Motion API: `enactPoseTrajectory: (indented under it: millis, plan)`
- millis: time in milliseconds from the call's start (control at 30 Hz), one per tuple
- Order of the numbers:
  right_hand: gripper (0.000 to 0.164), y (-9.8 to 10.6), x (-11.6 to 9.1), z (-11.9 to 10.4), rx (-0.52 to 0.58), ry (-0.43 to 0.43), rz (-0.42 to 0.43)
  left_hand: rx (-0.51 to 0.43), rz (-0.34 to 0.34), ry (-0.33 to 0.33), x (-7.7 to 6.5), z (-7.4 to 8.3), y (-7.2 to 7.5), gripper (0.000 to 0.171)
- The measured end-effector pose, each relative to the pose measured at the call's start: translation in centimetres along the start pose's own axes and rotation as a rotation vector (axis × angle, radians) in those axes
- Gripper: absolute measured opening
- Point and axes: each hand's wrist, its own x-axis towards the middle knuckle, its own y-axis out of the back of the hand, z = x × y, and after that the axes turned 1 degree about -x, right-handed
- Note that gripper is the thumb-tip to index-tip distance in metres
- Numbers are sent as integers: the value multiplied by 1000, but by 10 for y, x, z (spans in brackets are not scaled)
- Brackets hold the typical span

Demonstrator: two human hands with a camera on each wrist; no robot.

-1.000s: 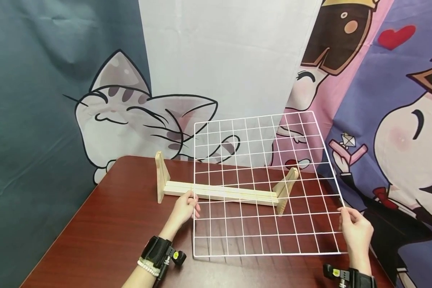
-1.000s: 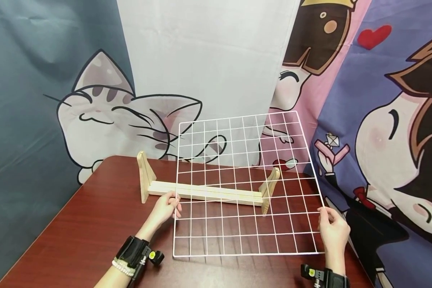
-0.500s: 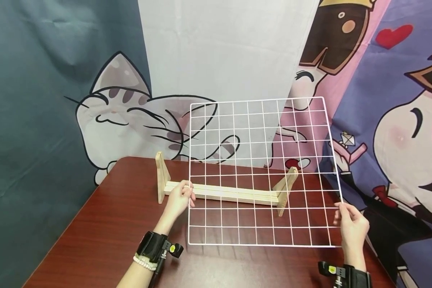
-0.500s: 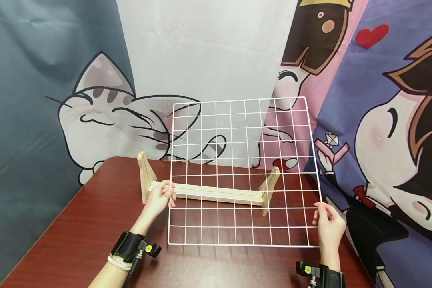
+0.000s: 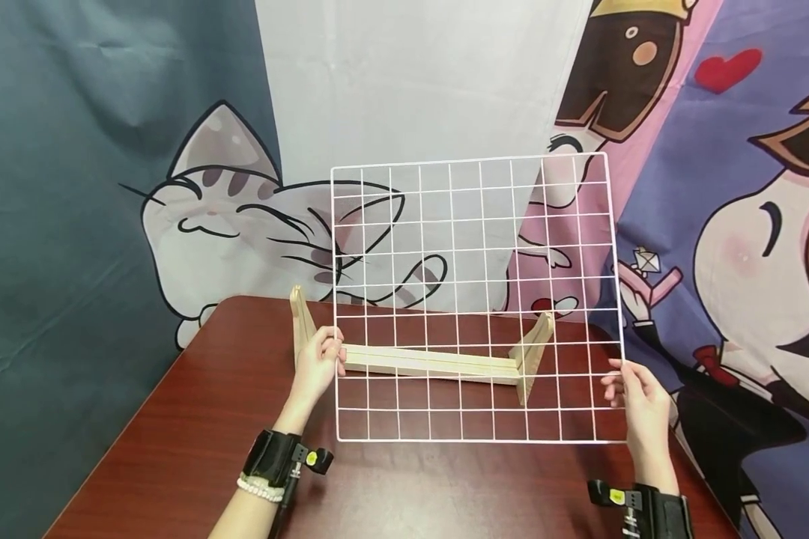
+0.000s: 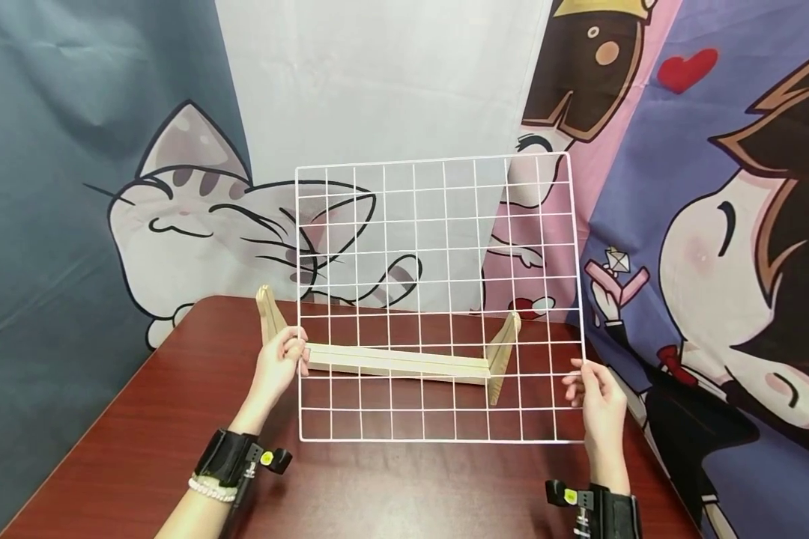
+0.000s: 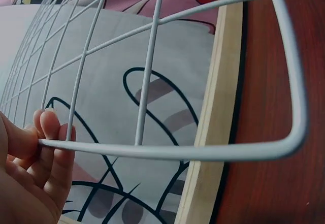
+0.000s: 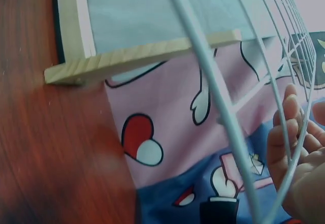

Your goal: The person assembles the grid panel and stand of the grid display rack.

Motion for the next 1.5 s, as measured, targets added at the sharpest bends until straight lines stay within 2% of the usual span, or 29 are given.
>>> enactPoseTrajectory:
  millis: [167, 300, 400, 567, 733, 900, 967, 1100, 1233, 1333, 1400, 1500]
  plan:
    - [18, -1, 1, -1, 53, 37, -184, 7, 80, -42, 1, 5, 5, 11]
    - [20, -2, 3, 1, -8, 88, -338, 47, 162, -107, 3, 8, 10, 11]
    - [23, -2, 4, 2, -68, 121, -402, 38, 189, -141, 4, 9, 12, 11]
    - [24, -4, 2, 2, -212, 151, -407, -2, 188, -140, 4, 9, 15, 9]
    - [27, -7, -1, 1, -298, 154, -377, -15, 192, -166, 4, 6, 17, 10]
    - [30, -14, -2, -7, -385, 186, -294, -1, 159, -190, -3, 28, 23, 14]
    - [29, -17, -2, -11, -350, 194, -272, 14, 139, -188, -6, 41, 27, 17]
    - [26, -20, 1, -17, -208, 221, -285, 32, 122, -206, -2, 46, 31, 22]
    - [21, -19, 6, -22, -103, 253, -359, 26, 117, -215, 11, 34, 37, 20]
    - [18, -19, 10, -24, -74, 277, -429, 34, 120, -216, 21, 25, 43, 17]
    - [17, -20, 12, -25, -56, 296, -472, 54, 128, -237, 25, 25, 48, 15]
    - [16, -23, 14, -29, -52, 312, -474, 71, 141, -290, 30, 30, 54, 15]
